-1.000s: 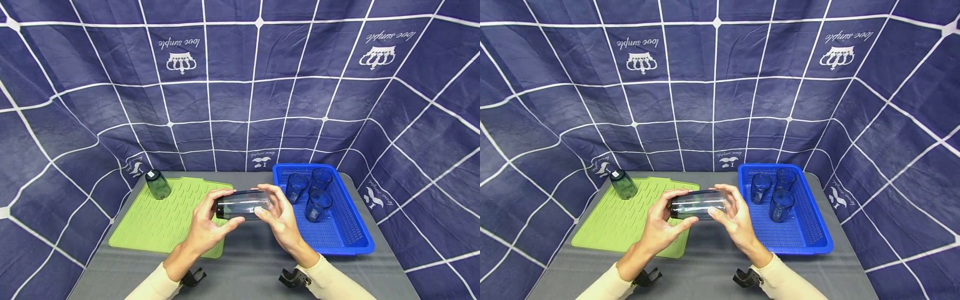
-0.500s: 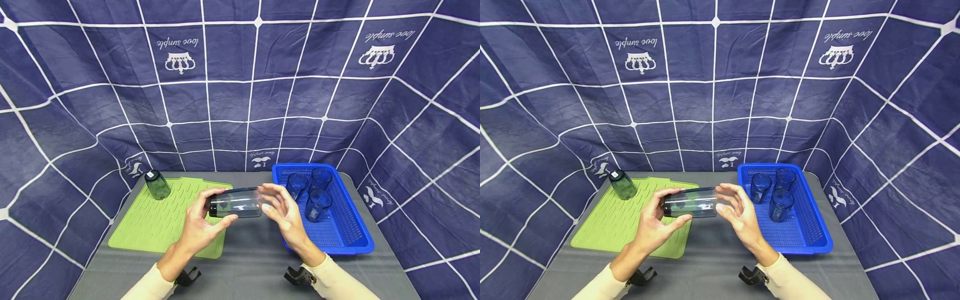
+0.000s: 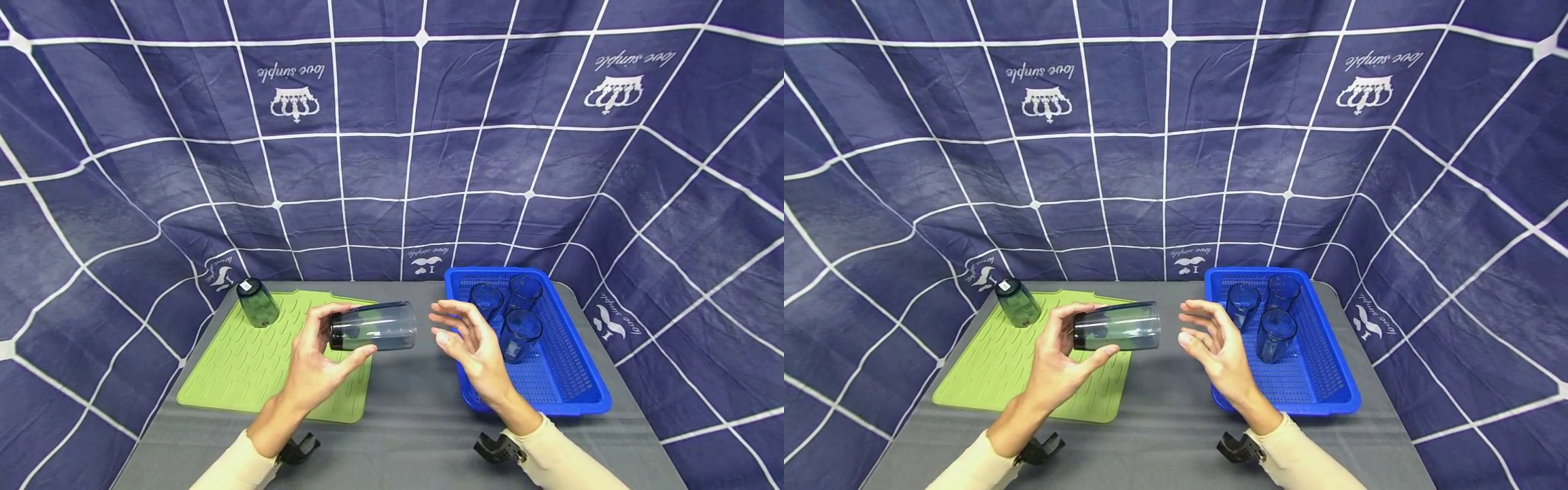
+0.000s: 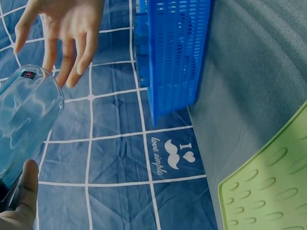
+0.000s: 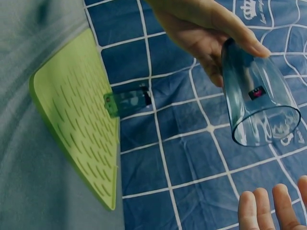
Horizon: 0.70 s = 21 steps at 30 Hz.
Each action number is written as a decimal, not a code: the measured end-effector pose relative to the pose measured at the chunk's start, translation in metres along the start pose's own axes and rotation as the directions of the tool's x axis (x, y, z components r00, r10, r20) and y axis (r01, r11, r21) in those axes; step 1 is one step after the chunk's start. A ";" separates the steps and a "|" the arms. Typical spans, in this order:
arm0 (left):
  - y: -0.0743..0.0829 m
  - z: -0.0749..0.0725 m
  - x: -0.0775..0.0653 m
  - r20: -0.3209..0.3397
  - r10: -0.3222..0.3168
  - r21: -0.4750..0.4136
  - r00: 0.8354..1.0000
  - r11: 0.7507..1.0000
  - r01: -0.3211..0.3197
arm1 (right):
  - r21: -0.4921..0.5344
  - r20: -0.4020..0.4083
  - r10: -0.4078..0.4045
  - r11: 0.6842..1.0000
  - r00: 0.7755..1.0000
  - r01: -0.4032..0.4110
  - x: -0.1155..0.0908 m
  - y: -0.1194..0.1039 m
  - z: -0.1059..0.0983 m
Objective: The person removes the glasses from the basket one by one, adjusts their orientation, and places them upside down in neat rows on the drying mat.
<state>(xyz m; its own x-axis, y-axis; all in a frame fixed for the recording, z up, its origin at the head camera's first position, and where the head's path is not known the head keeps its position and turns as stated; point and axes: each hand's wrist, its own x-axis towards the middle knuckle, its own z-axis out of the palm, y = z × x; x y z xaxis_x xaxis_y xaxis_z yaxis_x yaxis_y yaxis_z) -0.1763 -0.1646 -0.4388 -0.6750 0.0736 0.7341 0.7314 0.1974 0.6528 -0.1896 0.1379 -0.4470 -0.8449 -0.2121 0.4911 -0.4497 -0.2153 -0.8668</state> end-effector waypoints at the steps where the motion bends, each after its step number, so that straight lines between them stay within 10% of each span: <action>1: -0.001 -0.001 0.000 -0.003 0.008 0.003 1.000 1.000 -0.008 | -0.008 -0.003 -0.001 1.000 1.000 0.001 0.000 0.000 -0.001; 21: -0.007 -0.016 0.003 -0.021 0.000 0.085 1.000 0.996 0.002 | -0.107 -0.040 -0.022 0.994 0.999 0.018 0.000 -0.006 -0.022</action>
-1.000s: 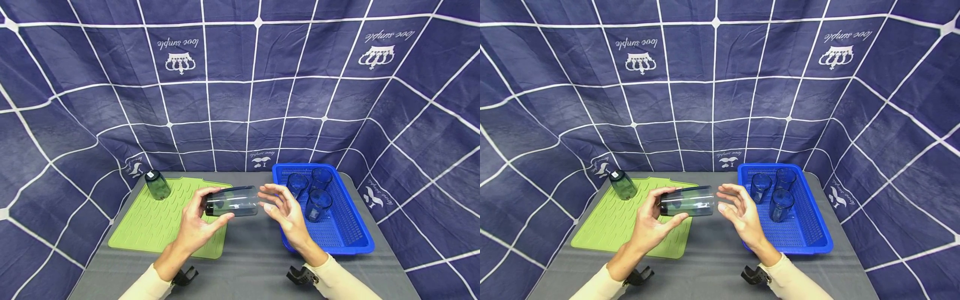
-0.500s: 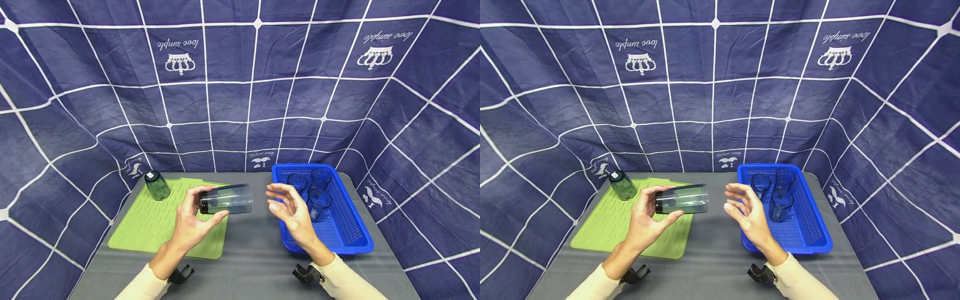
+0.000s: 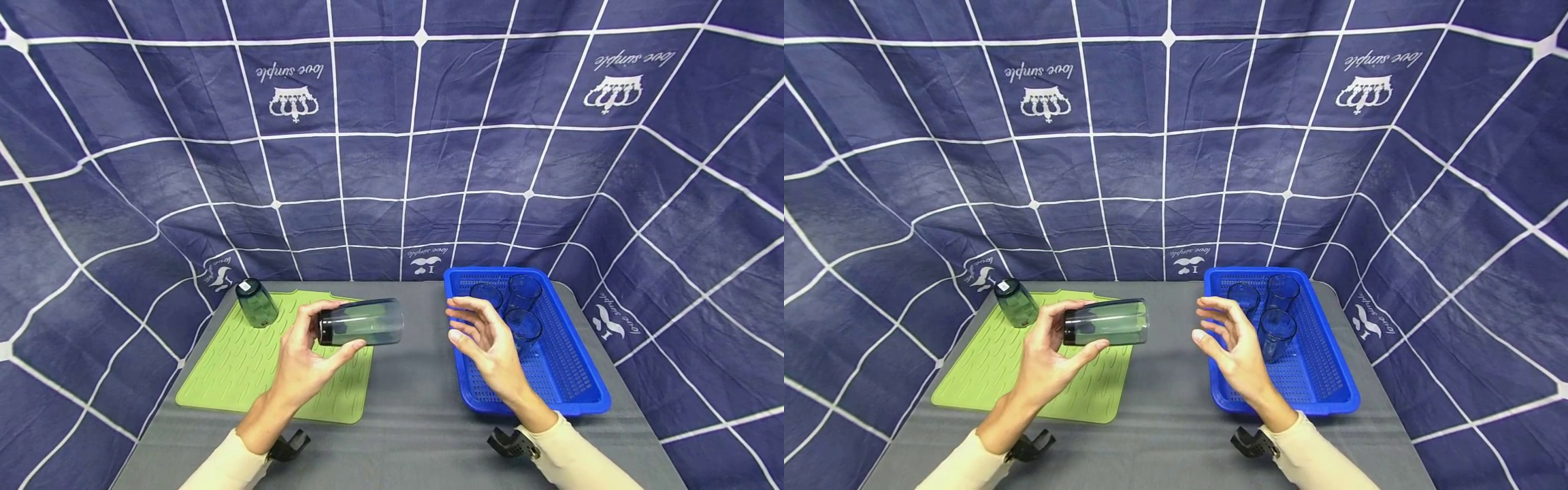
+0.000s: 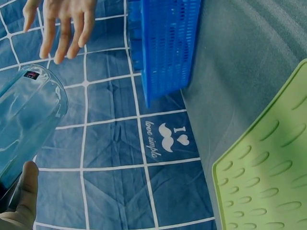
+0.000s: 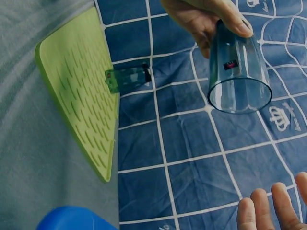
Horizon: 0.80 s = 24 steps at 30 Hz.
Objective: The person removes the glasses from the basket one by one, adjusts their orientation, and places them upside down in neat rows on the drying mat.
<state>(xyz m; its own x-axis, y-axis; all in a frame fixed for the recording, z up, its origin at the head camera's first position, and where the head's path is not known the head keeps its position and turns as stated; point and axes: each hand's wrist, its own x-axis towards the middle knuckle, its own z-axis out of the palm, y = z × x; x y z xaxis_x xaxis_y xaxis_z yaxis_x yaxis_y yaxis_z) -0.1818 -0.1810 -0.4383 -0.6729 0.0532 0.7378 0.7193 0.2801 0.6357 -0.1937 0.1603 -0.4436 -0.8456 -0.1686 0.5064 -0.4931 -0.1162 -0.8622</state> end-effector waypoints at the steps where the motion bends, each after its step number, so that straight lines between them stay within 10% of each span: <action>1: -0.001 -0.001 0.000 -0.001 0.001 0.008 1.000 1.000 -0.001 | -0.004 -0.002 -0.002 1.000 1.000 0.002 0.000 0.000 -0.001; 24: -0.009 -0.012 0.006 -0.034 -0.018 0.110 0.999 0.994 0.022 | -0.096 -0.062 -0.044 0.995 0.997 0.038 0.013 0.002 -0.032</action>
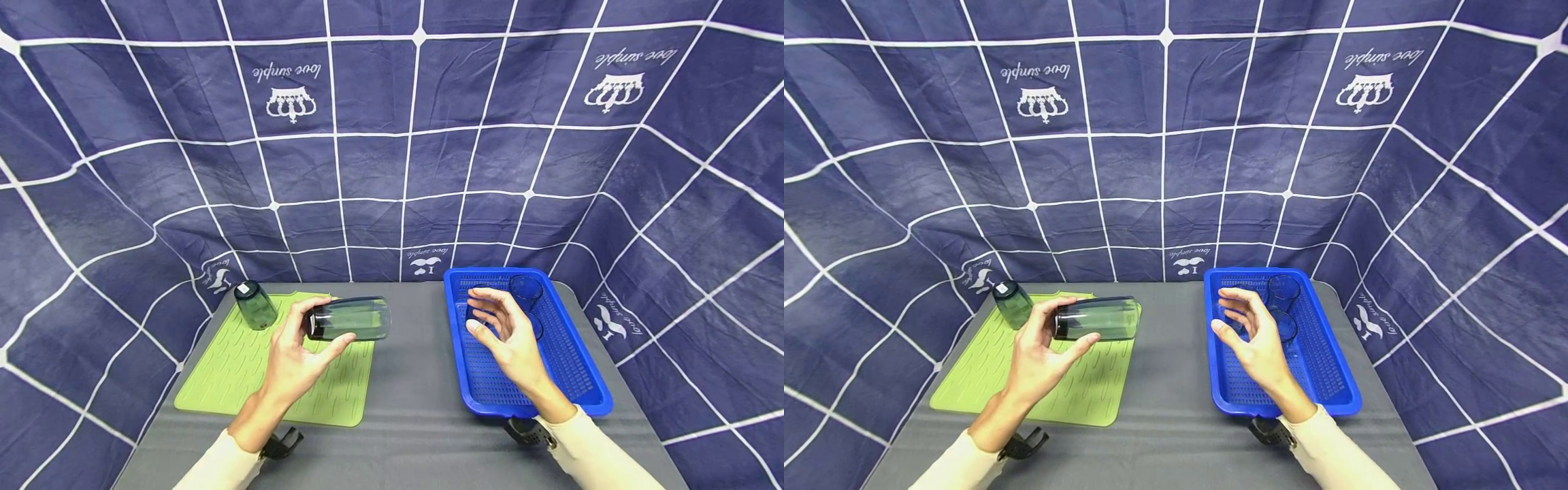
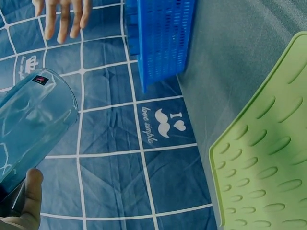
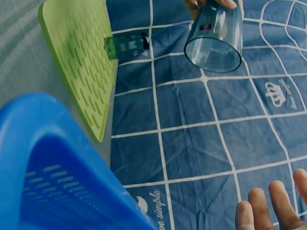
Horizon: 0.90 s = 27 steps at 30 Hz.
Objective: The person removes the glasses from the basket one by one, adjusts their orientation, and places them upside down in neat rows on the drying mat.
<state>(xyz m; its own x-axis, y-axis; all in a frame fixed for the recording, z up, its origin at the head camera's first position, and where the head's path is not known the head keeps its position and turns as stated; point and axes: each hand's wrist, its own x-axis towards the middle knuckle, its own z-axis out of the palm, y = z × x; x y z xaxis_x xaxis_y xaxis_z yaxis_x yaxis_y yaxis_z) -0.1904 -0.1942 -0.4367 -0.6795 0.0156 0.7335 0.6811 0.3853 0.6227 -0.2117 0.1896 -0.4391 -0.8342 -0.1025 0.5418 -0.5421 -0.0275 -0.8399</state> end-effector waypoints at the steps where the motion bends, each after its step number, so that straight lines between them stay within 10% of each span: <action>1: 0.000 0.000 0.000 -0.002 -0.003 0.005 1.000 1.000 0.003 | -0.005 -0.002 0.001 1.000 1.000 -0.001 0.000 0.000 -0.001; 27: -0.010 -0.018 0.007 -0.060 -0.132 0.074 0.989 0.988 0.136 | -0.150 -0.050 0.036 0.988 0.998 -0.043 0.012 0.010 -0.037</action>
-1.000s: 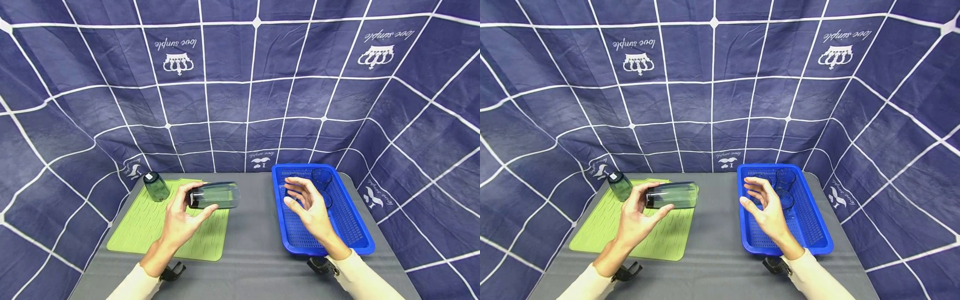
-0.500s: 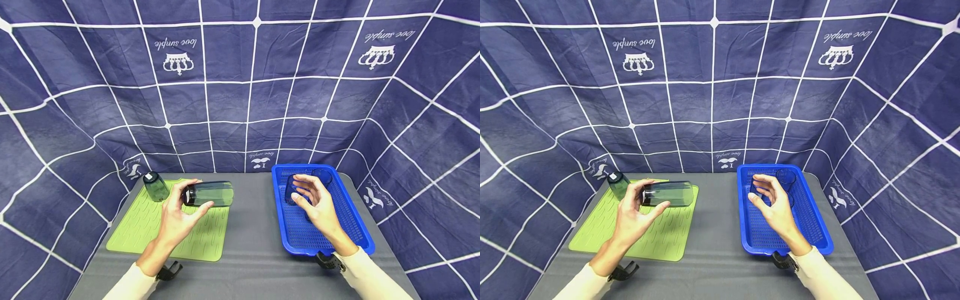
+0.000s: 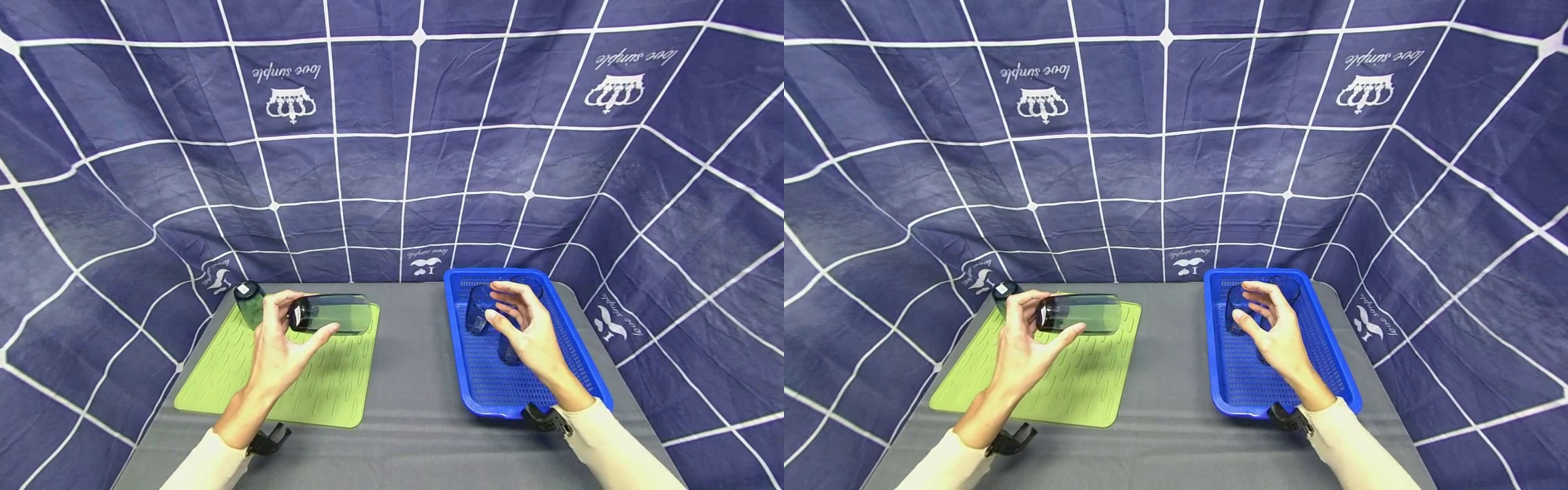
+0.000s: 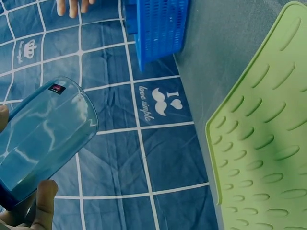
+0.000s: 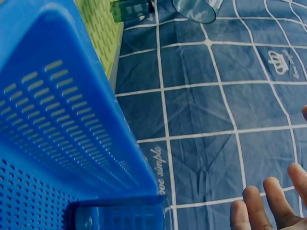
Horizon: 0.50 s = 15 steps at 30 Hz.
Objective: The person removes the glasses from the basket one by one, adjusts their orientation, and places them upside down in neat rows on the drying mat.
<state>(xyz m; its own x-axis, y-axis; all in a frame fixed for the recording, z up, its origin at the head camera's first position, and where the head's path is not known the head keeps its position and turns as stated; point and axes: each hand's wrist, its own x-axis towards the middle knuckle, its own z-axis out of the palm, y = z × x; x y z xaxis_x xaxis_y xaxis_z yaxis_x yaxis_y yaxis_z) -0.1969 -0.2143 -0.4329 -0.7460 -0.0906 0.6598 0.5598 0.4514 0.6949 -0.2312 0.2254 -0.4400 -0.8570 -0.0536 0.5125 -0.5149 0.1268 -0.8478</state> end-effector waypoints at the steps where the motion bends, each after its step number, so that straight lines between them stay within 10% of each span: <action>1: -0.001 0.000 0.000 -0.004 -0.001 0.002 1.000 1.000 0.001 | -0.006 -0.001 0.003 1.000 1.000 -0.003 0.001 0.001 -0.001; 15: -0.014 -0.007 0.005 -0.056 0.027 0.067 0.998 0.997 -0.023 | -0.115 -0.018 0.064 0.991 0.998 -0.066 0.013 0.011 -0.014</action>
<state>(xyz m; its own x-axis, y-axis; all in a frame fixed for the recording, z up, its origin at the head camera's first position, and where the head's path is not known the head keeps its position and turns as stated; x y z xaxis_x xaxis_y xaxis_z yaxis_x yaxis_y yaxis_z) -0.2064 -0.2274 -0.4372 -0.7093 -0.1275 0.6933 0.5514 0.5123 0.6584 -0.2480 0.2400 -0.4408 -0.8880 -0.0276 0.4591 -0.4514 0.2431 -0.8586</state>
